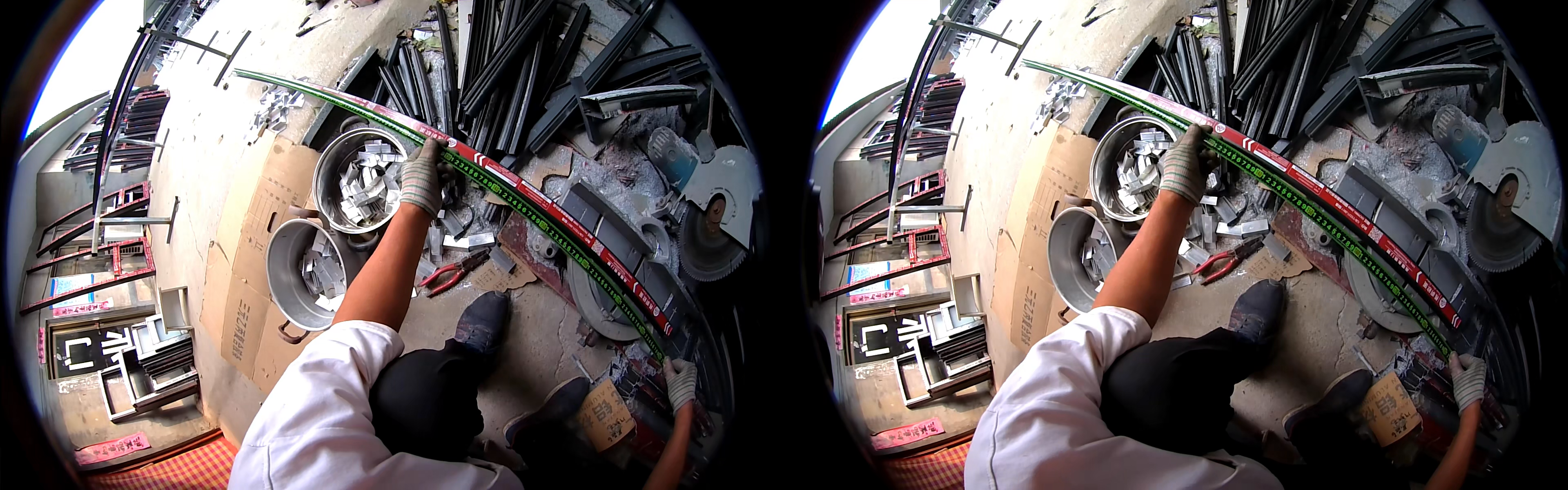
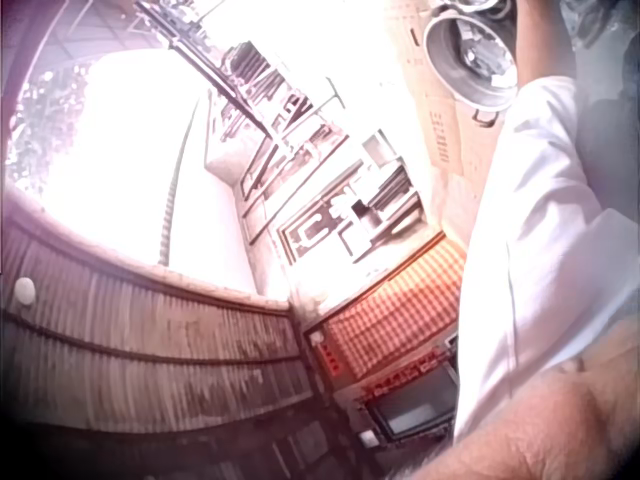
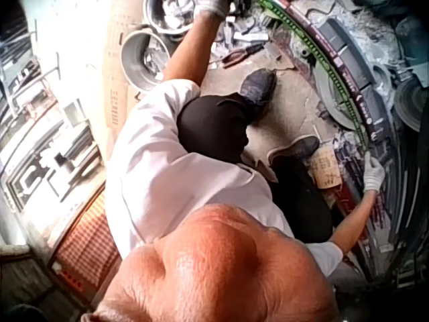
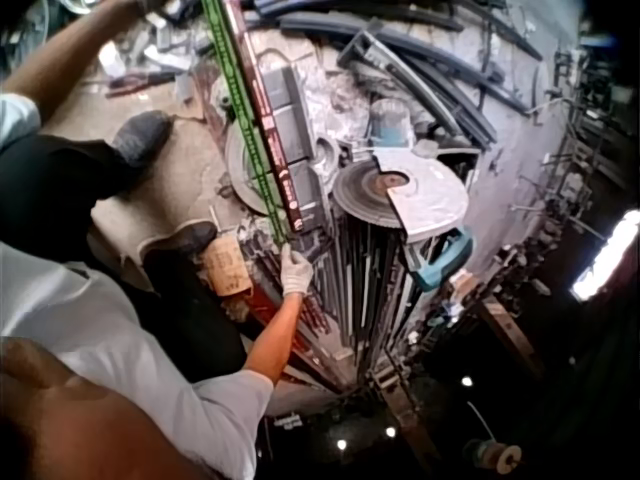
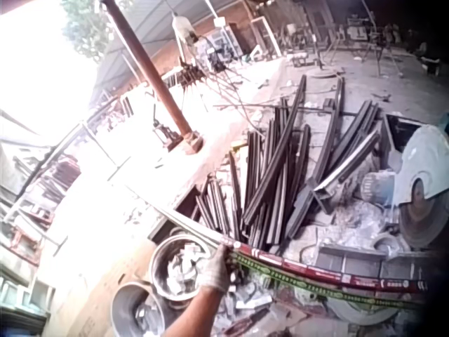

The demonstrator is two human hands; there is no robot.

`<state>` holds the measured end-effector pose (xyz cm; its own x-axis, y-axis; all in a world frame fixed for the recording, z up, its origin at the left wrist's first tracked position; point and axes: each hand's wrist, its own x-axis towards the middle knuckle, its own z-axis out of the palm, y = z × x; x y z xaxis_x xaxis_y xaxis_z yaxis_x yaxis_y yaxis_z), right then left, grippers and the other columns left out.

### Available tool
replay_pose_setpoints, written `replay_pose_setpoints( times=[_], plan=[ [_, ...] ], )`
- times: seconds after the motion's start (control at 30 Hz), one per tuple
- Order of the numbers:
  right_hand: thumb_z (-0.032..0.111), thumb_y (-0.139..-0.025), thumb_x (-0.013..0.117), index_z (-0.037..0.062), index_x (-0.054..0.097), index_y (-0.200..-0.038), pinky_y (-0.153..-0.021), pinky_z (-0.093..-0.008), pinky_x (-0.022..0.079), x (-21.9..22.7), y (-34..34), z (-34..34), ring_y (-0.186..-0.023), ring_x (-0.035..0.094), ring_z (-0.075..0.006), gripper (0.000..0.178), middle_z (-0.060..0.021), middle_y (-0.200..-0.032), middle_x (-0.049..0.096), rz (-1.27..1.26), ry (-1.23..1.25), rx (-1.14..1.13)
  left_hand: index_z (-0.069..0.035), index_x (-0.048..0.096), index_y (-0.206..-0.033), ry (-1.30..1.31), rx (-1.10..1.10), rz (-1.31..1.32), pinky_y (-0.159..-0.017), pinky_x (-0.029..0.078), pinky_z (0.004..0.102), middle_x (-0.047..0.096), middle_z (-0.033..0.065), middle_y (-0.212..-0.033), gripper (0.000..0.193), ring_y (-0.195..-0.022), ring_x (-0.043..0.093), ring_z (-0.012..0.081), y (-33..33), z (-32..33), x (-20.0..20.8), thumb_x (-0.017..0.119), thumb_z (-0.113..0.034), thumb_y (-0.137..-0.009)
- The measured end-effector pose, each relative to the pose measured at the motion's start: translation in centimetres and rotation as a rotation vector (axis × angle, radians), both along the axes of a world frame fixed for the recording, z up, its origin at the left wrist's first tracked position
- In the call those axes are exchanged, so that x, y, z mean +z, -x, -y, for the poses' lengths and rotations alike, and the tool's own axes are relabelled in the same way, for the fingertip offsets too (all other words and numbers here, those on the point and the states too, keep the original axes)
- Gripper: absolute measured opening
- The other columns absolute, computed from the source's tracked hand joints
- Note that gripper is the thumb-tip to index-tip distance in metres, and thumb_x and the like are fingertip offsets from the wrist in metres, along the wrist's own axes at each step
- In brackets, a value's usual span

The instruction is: The person measures a long metal profile with a tape measure, marks the cut line with a marker, and uses a chop saw to cut the profile. The cut piece is then set aside.

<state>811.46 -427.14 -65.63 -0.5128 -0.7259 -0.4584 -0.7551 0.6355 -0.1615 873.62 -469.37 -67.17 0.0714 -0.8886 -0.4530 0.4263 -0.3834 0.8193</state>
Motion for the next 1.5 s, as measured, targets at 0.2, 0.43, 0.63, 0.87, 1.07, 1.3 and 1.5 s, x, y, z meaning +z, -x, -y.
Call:
replay_pose_setpoints(
  times=[0.2,0.43,0.63,0.87,1.07,1.3,1.5],
  plan=[
    [0.032,-0.092,0.078,-0.0089,0.066,-0.096,-0.082,-0.0402,0.053,-0.2,-0.4,0.1,-0.086,0.065,-0.0284,0.043,-0.0202,-0.092,0.069,0.006,0.047,0.026,-0.013,0.063,-0.097,-0.024,-0.001,-0.029,-0.050,0.041,0.0241,0.062,-0.0004,-0.078,0.013,-0.054,0.047,0.0097,0.0,0.3,0.1,0.063,-0.026,-0.098],
    [0.033,-0.092,0.077,-0.0084,0.066,-0.096,-0.083,-0.0406,0.053,0.5,-2.0,1.9,-0.087,0.065,-0.0299,0.043,-0.0204,-0.093,0.069,0.053,0.026,-0.013,-0.012,0.062,-0.096,-0.045,0.036,-0.028,-0.048,0.038,0.0236,0.055,-0.0016,-0.074,0.012,-0.053,0.043,0.0087,0.2,0.2,0.3,0.063,-0.024,-0.096],
    [0.033,-0.091,0.078,-0.0104,0.069,-0.092,-0.079,-0.0407,0.053,0.5,-2.7,2.3,-0.081,0.067,-0.0293,0.045,-0.0221,-0.088,0.072,0.005,0.106,0.047,-0.012,0.064,-0.098,-0.038,0.050,-0.011,-0.048,0.037,0.0235,0.050,-0.0026,-0.073,0.013,-0.053,0.041,0.0085,0.5,0.3,0.2,0.063,-0.025,-0.096],
    [0.033,-0.091,0.077,-0.0112,0.069,-0.090,-0.078,-0.0413,0.054,1.2,-3.6,3.9,-0.080,0.068,-0.0304,0.045,-0.0241,-0.087,0.072,0.080,0.073,0.024,-0.011,0.063,-0.099,-0.050,0.026,-0.019,-0.048,0.038,0.0236,0.055,-0.0017,-0.075,0.015,-0.053,0.042,0.0081,0.0,0.9,-0.3,0.063,-0.025,-0.095],
    [0.033,-0.092,0.077,-0.0118,0.069,-0.091,-0.079,-0.0406,0.054,1.6,-4.5,4.3,-0.080,0.068,-0.0288,0.045,-0.0230,-0.086,0.072,0.032,0.113,0.048,-0.010,0.063,-0.100,-0.070,0.031,-0.030,-0.048,0.038,0.0236,0.056,-0.0006,-0.075,0.016,-0.053,0.043,0.0083,0.1,1.2,-0.2,0.063,-0.025,-0.095],
    [0.034,-0.091,0.077,-0.0115,0.070,-0.094,-0.080,-0.0405,0.054,1.6,-4.4,5.0,-0.083,0.068,-0.0291,0.046,-0.0229,-0.091,0.072,0.092,0.086,0.020,-0.009,0.063,-0.103,-0.039,0.034,-0.024,-0.048,0.039,0.0237,0.052,-0.0010,-0.074,0.018,-0.052,0.043,0.0088,-0.1,1.3,-0.6,0.063,-0.026,-0.095],
    [0.034,-0.091,0.077,-0.0119,0.069,-0.094,-0.080,-0.0405,0.054,0.9,-4.2,4.3,-0.082,0.068,-0.0269,0.047,-0.0222,-0.091,0.073,0.011,0.127,0.064,-0.012,0.064,-0.096,-0.044,0.019,0.002,-0.048,0.040,0.0250,0.046,-0.0022,-0.073,0.016,-0.054,0.044,0.0093,-0.2,0.8,-0.6,0.066,-0.028,-0.094]
  ],
)
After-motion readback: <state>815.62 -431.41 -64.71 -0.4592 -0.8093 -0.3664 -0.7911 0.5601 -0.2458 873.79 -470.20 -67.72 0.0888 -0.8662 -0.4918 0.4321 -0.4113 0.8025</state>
